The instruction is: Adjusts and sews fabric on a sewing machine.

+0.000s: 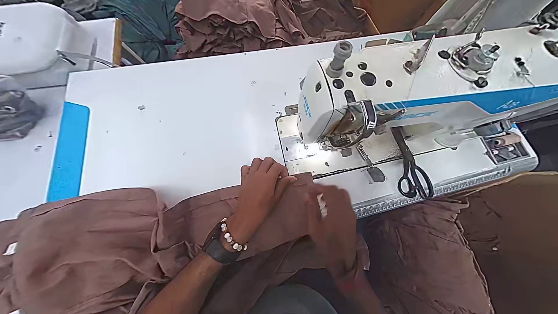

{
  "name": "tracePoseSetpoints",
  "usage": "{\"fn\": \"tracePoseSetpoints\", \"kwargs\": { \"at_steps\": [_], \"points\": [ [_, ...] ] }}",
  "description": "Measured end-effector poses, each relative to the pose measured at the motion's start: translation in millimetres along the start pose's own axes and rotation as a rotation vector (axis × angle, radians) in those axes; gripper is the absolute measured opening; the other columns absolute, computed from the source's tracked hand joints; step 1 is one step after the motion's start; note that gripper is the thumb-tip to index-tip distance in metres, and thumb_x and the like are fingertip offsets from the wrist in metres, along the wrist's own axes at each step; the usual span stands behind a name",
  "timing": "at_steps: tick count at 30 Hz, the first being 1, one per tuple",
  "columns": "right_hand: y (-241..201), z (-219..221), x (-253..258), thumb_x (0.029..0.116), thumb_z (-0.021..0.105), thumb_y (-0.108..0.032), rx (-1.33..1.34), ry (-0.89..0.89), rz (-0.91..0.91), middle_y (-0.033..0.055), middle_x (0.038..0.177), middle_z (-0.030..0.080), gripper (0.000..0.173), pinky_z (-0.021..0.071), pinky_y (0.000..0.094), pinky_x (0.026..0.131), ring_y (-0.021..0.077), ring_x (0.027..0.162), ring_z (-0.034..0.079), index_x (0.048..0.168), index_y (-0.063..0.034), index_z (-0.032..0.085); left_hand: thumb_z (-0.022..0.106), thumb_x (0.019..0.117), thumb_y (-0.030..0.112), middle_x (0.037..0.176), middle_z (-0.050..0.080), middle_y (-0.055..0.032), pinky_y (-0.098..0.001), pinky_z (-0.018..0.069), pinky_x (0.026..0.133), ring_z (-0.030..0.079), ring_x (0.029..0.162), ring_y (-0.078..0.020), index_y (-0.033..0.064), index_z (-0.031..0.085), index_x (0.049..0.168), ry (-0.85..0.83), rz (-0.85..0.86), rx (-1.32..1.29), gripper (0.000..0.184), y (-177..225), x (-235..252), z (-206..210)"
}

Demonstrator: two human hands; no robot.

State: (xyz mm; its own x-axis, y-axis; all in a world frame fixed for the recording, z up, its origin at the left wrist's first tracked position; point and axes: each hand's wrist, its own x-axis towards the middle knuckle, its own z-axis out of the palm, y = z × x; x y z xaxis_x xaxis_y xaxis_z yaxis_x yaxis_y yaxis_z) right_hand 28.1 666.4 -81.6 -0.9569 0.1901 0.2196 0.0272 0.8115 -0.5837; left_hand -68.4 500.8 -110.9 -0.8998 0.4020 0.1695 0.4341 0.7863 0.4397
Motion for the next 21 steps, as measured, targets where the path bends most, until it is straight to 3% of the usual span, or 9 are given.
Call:
{"fn": "tracePoseSetpoints", "kwargs": {
  "at_steps": [2, 3, 6, 8, 11, 12, 14, 16, 21],
  "points": [
    [21.7, 8.4, 19.0, 0.0969, 0.063, -0.038, 0.050, 0.029, 0.077, 0.0011, 0.105, 0.072, 0.038, 0.0520, 0.0437, 0.082, 0.0228, 0.096, 0.064, 0.122, -0.0115, 0.072, 0.049, 0.1020, 0.057, 0.092, 0.061, -0.0003, -0.0454, 0.0387, 0.079, 0.057, 0.090, -0.0225, 0.0189, 0.065, 0.092, -0.001, 0.018, -0.020, 0.043, -2.7, -2.4, -2.1],
    [26.2, 10.8, 24.8, 0.0962, 0.065, -0.042, 0.098, 0.019, 0.103, -0.0024, 0.104, 0.072, 0.038, 0.0503, 0.0431, 0.084, 0.0200, 0.096, 0.062, 0.122, -0.0153, 0.073, 0.048, 0.1027, 0.056, 0.091, 0.061, -0.0001, -0.0448, 0.0388, 0.079, 0.057, 0.090, -0.0216, 0.0186, 0.064, 0.093, 0.006, 0.028, -0.044, 0.042, -4.1, -3.3, -3.7],
    [25.9, 10.4, 31.8, 0.0936, 0.070, -0.037, 0.224, -0.001, 0.156, -0.0103, 0.094, 0.075, 0.019, 0.0487, 0.0411, 0.083, 0.0123, 0.091, 0.064, 0.103, -0.0245, 0.081, 0.049, 0.1045, 0.051, 0.085, 0.062, 0.0023, -0.0435, 0.0392, 0.082, 0.059, 0.085, -0.0166, 0.0176, 0.062, 0.094, 0.017, 0.049, -0.134, 0.038, -3.9, -5.5, -10.0],
    [26.2, 9.5, 31.5, 0.0950, 0.069, -0.034, 0.261, -0.002, 0.171, -0.0120, 0.091, 0.074, 0.016, 0.0479, 0.0397, 0.083, 0.0100, 0.090, 0.063, 0.099, -0.0256, 0.082, 0.051, 0.1039, 0.050, 0.084, 0.064, 0.0054, -0.0433, 0.0400, 0.085, 0.060, 0.084, -0.0121, 0.0181, 0.064, 0.097, 0.001, 0.031, -0.189, 0.035, 2.5, -4.7, -15.3],
    [28.4, 9.1, 29.2, 0.0974, 0.066, -0.030, 0.331, 0.018, 0.152, -0.0106, 0.091, 0.076, 0.018, 0.0462, 0.0391, 0.084, 0.0092, 0.089, 0.063, 0.102, -0.0229, 0.083, 0.059, 0.1001, 0.050, 0.092, 0.071, 0.0079, -0.0394, 0.0468, 0.086, 0.063, 0.089, -0.0100, 0.0187, 0.071, 0.119, -0.066, -0.020, -0.289, 0.039, 18.8, -0.9, -17.6],
    [28.4, 9.4, 28.8, 0.0970, 0.067, -0.028, 0.345, 0.036, 0.153, -0.0100, 0.091, 0.076, 0.018, 0.0466, 0.0375, 0.083, 0.0086, 0.088, 0.063, 0.102, -0.0218, 0.083, 0.060, 0.0994, 0.047, 0.094, 0.072, 0.0074, -0.0357, 0.0501, 0.085, 0.064, 0.090, -0.0092, 0.0202, 0.074, 0.121, -0.085, -0.032, -0.312, 0.037, 23.9, 0.7, -16.5],
    [27.7, 9.9, 28.5, 0.0946, 0.071, -0.027, 0.344, 0.091, 0.163, -0.0094, 0.089, 0.075, 0.014, 0.0475, 0.0325, 0.080, 0.0069, 0.085, 0.062, 0.100, -0.0208, 0.083, 0.062, 0.0993, 0.043, 0.093, 0.072, 0.0100, -0.0247, 0.0536, 0.078, 0.065, 0.087, -0.0017, 0.0252, 0.079, 0.111, -0.085, -0.057, -0.354, 0.027, 31.5, 2.6, -12.9],
    [27.1, 12.3, 28.5, 0.0901, 0.076, -0.026, 0.299, 0.180, 0.149, -0.0095, 0.088, 0.075, 0.010, 0.0473, 0.0273, 0.076, 0.0048, 0.083, 0.062, 0.095, -0.0198, 0.082, 0.063, 0.0996, 0.037, 0.095, 0.074, 0.0103, -0.0191, 0.0545, 0.076, 0.067, 0.087, 0.0020, 0.0242, 0.080, 0.106, -0.037, -0.055, -0.385, 0.022, 36.1, 2.5, -11.0],
    [22.4, 16.9, 26.8, 0.0889, 0.076, -0.022, 0.041, 0.320, -0.036, -0.0048, 0.089, 0.077, 0.009, 0.0484, 0.0317, 0.076, 0.0118, 0.086, 0.065, 0.092, -0.0180, 0.083, 0.063, 0.0990, 0.027, 0.093, 0.075, 0.0079, -0.0237, 0.0525, 0.076, 0.066, 0.085, -0.0039, 0.0212, 0.081, 0.107, 0.081, -0.009, -0.318, 0.021, 44.4, -0.6, -7.0]
  ]
}}
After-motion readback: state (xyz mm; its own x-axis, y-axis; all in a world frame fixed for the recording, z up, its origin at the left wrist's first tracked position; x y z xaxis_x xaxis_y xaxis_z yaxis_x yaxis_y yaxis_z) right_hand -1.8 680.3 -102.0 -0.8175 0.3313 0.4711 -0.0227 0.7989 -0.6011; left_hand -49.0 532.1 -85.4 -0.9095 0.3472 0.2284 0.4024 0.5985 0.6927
